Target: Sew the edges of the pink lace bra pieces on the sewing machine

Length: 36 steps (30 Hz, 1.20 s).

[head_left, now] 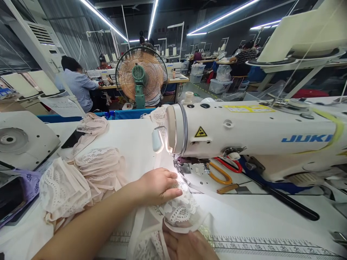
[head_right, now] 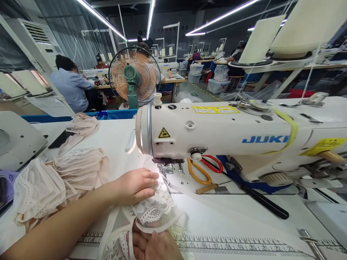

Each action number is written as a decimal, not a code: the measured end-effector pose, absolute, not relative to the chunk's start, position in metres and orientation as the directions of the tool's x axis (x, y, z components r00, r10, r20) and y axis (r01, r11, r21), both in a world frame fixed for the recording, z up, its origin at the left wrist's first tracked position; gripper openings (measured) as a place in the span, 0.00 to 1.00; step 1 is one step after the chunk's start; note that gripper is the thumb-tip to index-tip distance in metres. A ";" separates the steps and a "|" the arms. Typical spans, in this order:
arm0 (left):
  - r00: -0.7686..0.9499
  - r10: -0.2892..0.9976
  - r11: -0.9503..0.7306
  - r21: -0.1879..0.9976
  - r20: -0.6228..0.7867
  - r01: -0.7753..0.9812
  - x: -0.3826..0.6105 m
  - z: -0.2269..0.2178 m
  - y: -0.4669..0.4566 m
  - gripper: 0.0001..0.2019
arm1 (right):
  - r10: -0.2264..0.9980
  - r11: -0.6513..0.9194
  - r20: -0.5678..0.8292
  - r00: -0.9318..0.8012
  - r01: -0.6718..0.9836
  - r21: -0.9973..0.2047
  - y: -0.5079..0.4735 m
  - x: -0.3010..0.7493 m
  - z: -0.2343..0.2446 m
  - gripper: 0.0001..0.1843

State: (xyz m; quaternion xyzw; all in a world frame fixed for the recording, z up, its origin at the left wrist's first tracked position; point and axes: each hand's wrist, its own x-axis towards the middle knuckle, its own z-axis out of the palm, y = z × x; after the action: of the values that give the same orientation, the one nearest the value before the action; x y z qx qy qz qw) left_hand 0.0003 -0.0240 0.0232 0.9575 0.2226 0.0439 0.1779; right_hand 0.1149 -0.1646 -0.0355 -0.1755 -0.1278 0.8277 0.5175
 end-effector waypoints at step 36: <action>0.810 0.585 -0.809 -0.104 -0.041 0.578 0.010 -0.002 -0.014 0.38 | 0.911 -0.387 -0.268 -0.314 -0.876 -0.288 -0.139 0.082 -0.034 0.18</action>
State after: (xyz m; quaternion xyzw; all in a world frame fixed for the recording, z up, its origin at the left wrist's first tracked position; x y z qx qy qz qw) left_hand 0.0105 -0.0141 -0.0018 0.9504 0.3060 -0.0354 -0.0434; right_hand 0.0824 -0.1393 -0.0345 -0.1960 -0.0441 0.8093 0.5520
